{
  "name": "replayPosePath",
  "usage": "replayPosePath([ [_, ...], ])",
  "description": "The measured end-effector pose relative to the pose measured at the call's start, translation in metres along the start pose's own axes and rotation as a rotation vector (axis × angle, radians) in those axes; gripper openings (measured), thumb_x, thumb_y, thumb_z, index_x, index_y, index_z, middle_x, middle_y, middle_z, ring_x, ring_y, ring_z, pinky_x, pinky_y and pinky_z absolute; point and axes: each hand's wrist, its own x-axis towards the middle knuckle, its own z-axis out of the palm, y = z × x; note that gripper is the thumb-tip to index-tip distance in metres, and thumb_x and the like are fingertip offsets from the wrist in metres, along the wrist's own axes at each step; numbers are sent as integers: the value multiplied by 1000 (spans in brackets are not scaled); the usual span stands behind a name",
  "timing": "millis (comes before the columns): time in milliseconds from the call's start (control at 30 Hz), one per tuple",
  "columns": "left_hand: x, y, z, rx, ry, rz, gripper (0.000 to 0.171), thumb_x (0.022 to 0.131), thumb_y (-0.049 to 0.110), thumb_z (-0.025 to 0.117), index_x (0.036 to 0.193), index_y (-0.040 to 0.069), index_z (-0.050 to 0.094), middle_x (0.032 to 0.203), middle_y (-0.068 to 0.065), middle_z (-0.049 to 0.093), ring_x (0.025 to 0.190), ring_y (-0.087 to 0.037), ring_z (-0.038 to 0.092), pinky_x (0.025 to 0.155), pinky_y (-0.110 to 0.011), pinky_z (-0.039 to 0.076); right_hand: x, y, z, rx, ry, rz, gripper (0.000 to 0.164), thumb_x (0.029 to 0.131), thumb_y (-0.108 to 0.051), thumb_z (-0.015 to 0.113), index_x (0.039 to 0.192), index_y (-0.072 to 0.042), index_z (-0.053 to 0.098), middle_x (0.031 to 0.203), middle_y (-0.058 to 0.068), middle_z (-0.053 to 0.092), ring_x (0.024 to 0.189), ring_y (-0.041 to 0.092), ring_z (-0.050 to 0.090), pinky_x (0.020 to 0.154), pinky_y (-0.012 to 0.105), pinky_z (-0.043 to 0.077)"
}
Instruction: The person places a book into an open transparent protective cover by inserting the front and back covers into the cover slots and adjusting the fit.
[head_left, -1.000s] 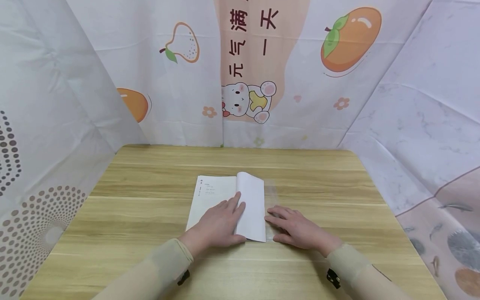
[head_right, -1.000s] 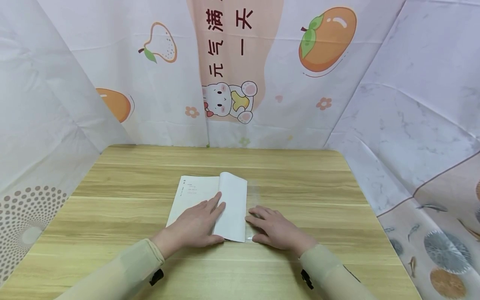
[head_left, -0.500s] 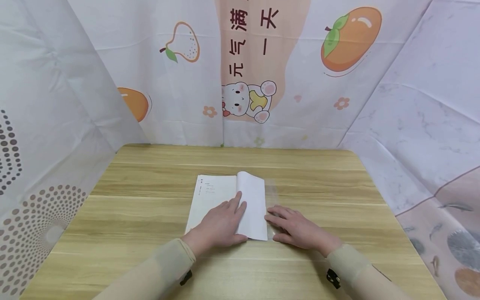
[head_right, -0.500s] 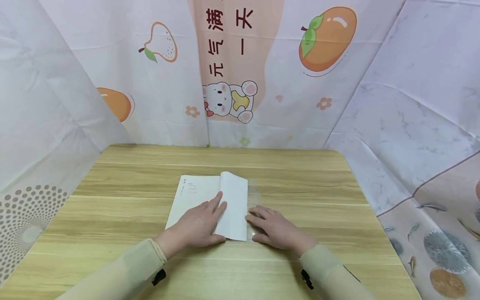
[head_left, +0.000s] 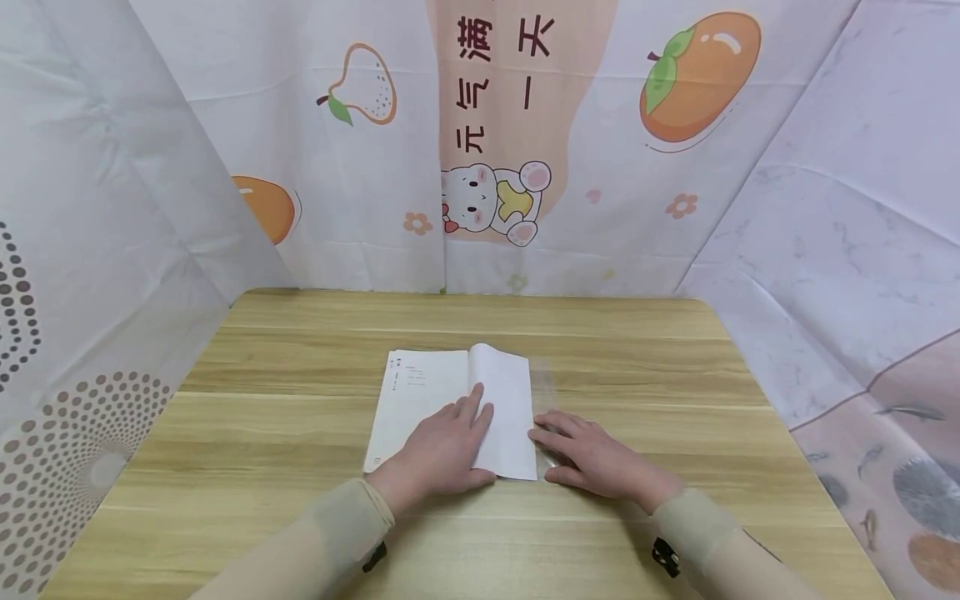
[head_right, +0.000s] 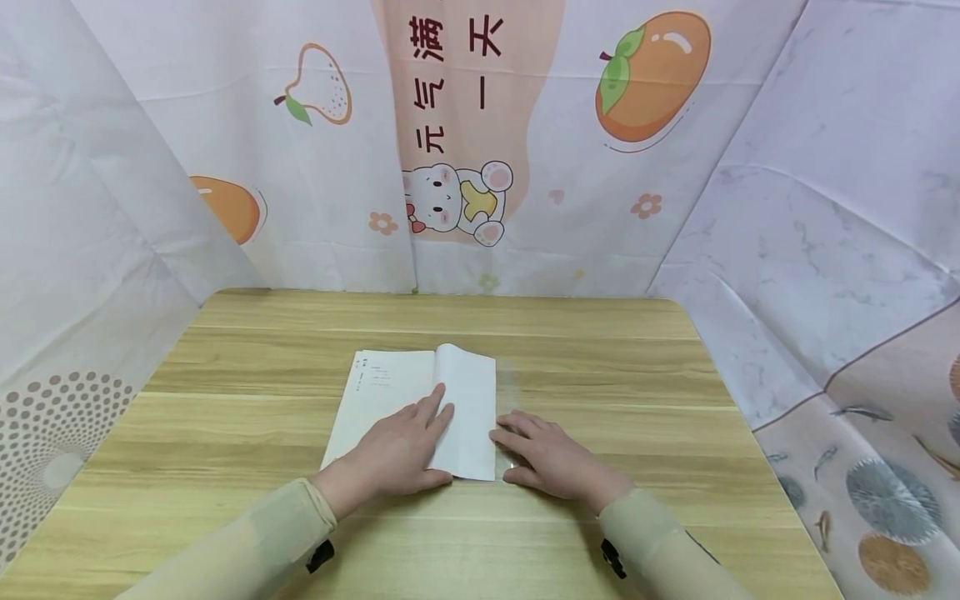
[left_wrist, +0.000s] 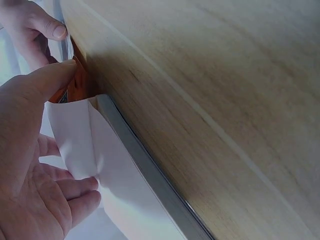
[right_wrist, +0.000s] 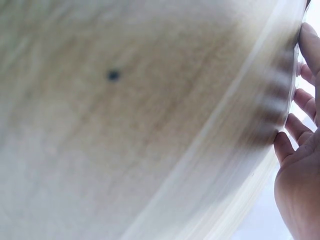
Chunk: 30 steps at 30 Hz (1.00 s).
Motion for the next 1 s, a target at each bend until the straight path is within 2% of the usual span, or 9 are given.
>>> replayPosePath([
  [767, 2, 6, 4, 28, -21, -27, 96, 87, 68, 66, 155, 4, 41, 165, -23, 28, 143, -38, 45, 113, -44, 43, 0, 0, 2, -12, -10, 14, 57, 99, -36, 67, 148, -12, 53, 152, 12, 47, 142, 36, 43, 104, 61, 44],
  [1000, 2, 8, 5, 56, 4, -24, 95, 86, 67, 67, 153, 3, 44, 162, -24, 32, 139, -39, 48, 110, -45, 46, 0, 0, 4, -17, 3, 9, 57, 99, -36, 68, 147, -11, 54, 151, 12, 47, 142, 35, 43, 104, 60, 45],
])
